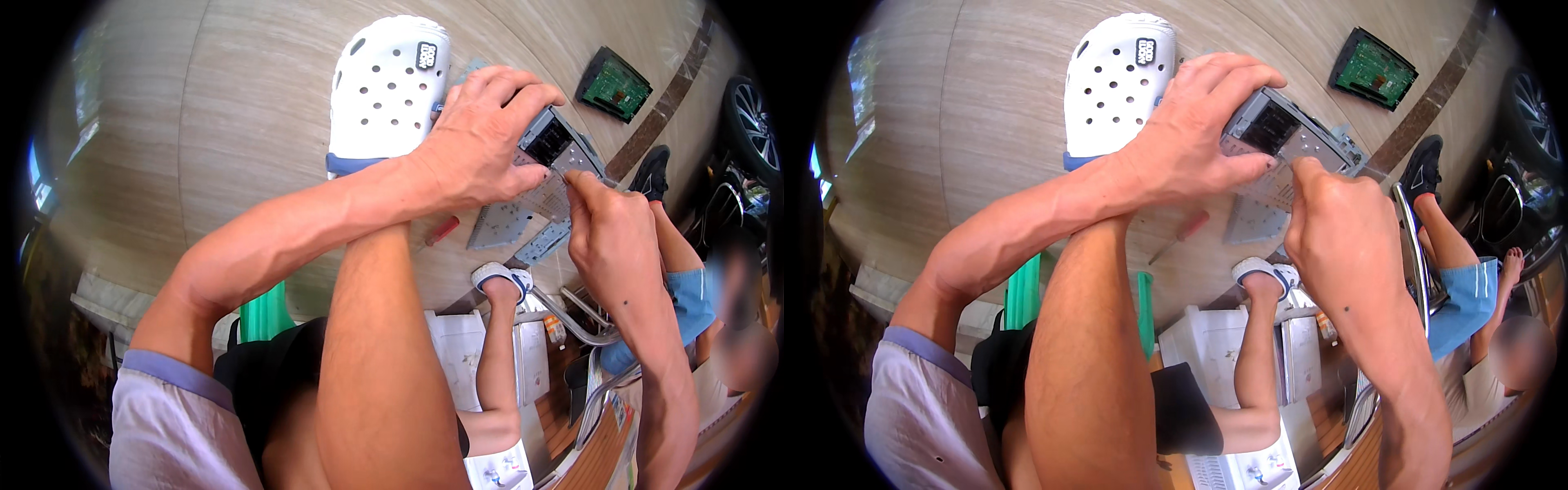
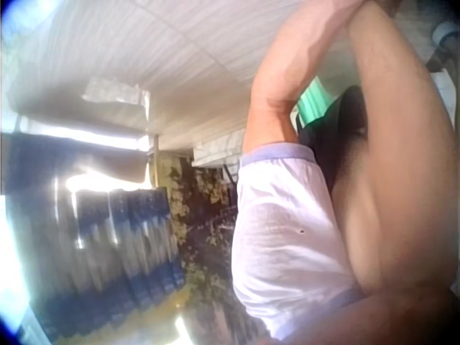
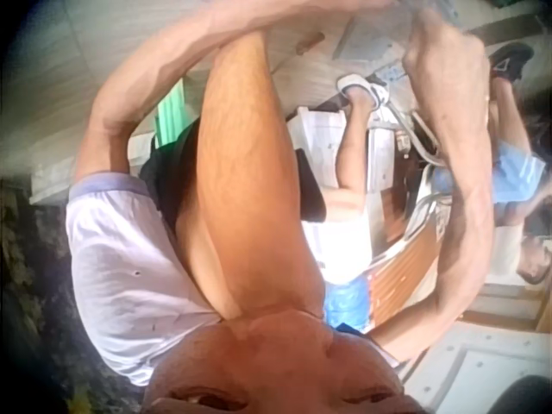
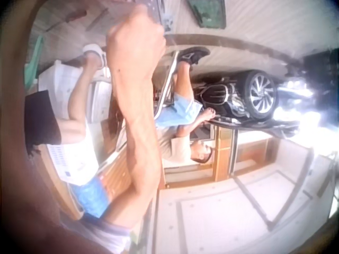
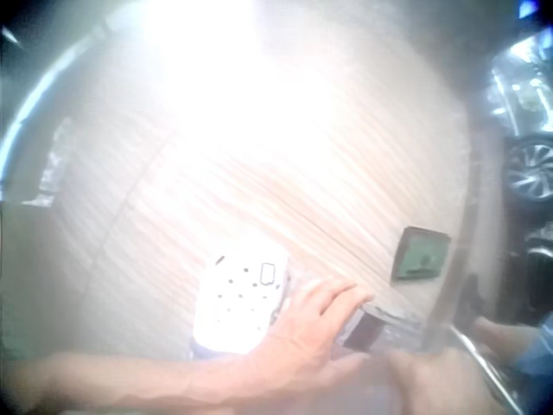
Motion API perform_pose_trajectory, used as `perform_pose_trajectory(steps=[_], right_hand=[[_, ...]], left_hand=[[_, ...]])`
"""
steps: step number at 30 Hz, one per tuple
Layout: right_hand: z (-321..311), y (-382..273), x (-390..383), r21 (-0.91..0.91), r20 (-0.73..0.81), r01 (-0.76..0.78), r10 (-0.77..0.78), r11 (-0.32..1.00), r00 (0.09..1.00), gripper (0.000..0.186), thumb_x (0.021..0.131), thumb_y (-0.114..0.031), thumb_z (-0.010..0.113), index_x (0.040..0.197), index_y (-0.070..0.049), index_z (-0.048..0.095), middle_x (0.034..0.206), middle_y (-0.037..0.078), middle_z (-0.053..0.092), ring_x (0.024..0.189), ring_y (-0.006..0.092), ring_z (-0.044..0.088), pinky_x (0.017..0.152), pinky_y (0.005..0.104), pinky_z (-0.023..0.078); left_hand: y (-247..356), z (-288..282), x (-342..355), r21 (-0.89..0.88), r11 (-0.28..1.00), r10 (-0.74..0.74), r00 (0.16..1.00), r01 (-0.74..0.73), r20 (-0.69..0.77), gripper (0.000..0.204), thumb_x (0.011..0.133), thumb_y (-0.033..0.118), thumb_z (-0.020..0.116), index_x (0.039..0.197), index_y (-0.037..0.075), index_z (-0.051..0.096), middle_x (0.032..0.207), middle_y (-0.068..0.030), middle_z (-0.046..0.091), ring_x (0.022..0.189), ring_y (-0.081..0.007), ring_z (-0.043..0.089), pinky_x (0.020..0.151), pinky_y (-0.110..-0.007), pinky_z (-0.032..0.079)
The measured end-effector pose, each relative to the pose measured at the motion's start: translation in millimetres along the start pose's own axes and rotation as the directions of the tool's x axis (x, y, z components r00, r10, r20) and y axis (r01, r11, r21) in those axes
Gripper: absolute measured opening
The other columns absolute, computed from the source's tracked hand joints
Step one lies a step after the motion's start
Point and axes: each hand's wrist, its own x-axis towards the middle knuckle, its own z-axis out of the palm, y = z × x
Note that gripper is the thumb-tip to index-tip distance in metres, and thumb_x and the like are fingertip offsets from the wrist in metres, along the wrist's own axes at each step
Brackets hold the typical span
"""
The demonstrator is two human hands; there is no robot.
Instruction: The person disassembles an electronic device casing by unscrewing fasteners with screwdrivers and detaching the metal panels and covers by hand.
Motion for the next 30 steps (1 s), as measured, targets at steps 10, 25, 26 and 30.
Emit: perform_pose_trajectory(steps=[10,25,26,30], right_hand=[[-10,-1,7,0.257,0.036,-0.137,0.132,0.957,0.991,0.014,0.088,-0.005,0.058,0.090,0.004,0.068,0.076,0.029,0.063,0.076,0.0458,0.064,0.069,0.0499,0.051],[3,14,-28,0.790,0.097,-0.346,0.454,0.506,0.886,0.026,0.100,-0.021,0.058,0.114,-0.001,0.067,0.063,-0.002,0.049,0.052,0.0046,0.043,0.047,0.0218,0.035],[-7,16,-49,0.840,0.088,-0.355,0.542,0.411,0.836,0.028,0.101,-0.023,0.056,0.119,-0.004,0.065,0.063,-0.007,0.044,0.049,0.0005,0.036,0.043,0.0177,0.026],[79,28,-104,0.940,0.166,-0.324,0.694,0.102,0.701,0.023,0.100,-0.020,0.059,0.114,-0.003,0.066,0.065,-0.003,0.050,0.049,0.0026,0.042,0.043,0.0190,0.032]], left_hand=[[-1,-1,1,0.000,1.000,0.007,1.000,-0.007,0.003,0.068,0.068,0.020,0.078,0.130,0.011,0.052,0.131,-0.0151,0.052,0.128,-0.0400,0.042,0.108,-0.050,0.036],[-13,-11,-13,0.071,0.995,-0.071,0.995,0.066,0.068,0.077,0.069,0.027,0.082,0.137,0.015,0.050,0.139,-0.0156,0.047,0.131,-0.0402,0.041,0.107,-0.051,0.035],[0,-11,-2,0.044,0.999,-0.029,0.999,0.027,0.037,0.076,0.068,0.026,0.083,0.137,0.015,0.051,0.139,-0.0154,0.047,0.131,-0.0404,0.041,0.107,-0.051,0.035],[14,-20,4,0.198,0.968,0.140,0.987,-0.152,0.074,0.060,0.066,0.021,0.083,0.122,0.018,0.061,0.135,-0.0128,0.049,0.129,-0.0373,0.041,0.104,-0.052,0.035]])
